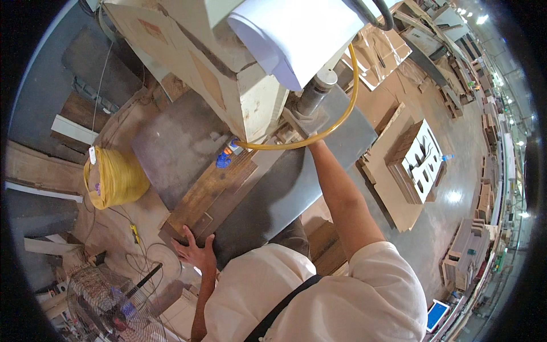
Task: The person places wood pieces into a template and passes them through a woodworking machine to shape them, then stacks the finished parts.
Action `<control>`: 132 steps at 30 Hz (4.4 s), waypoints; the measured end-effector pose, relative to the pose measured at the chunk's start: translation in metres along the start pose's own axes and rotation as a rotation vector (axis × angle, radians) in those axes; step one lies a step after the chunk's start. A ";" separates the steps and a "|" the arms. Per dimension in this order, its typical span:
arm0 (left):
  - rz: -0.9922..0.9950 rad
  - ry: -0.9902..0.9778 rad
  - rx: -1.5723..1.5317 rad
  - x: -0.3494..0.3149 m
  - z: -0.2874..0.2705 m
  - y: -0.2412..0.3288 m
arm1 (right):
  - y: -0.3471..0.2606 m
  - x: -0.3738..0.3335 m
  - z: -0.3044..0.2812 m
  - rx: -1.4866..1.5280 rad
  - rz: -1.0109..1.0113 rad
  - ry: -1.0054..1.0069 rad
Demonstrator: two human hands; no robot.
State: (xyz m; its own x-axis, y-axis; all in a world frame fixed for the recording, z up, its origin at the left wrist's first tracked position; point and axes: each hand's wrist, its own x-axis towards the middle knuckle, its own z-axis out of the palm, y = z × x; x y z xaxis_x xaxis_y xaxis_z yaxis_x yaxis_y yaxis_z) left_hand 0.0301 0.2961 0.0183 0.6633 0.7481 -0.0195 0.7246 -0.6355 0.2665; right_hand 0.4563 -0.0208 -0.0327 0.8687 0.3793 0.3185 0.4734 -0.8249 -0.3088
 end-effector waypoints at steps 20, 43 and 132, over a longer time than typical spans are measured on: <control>0.024 -0.014 0.001 0.009 0.008 0.011 | -0.003 0.011 -0.023 -0.095 0.017 0.038; 0.033 -0.011 -0.035 0.013 0.018 0.029 | 0.003 0.023 -0.040 0.010 0.038 0.066; 0.077 -0.019 -0.012 0.021 0.025 0.091 | -0.169 -0.068 -0.042 0.134 0.087 0.111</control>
State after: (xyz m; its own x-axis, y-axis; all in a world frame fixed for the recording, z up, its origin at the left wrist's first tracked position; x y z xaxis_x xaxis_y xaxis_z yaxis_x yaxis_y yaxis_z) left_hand 0.1146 0.2488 0.0186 0.7204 0.6934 -0.0165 0.6691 -0.6886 0.2795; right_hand 0.3109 0.0748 0.0355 0.8893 0.2543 0.3801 0.4189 -0.7865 -0.4538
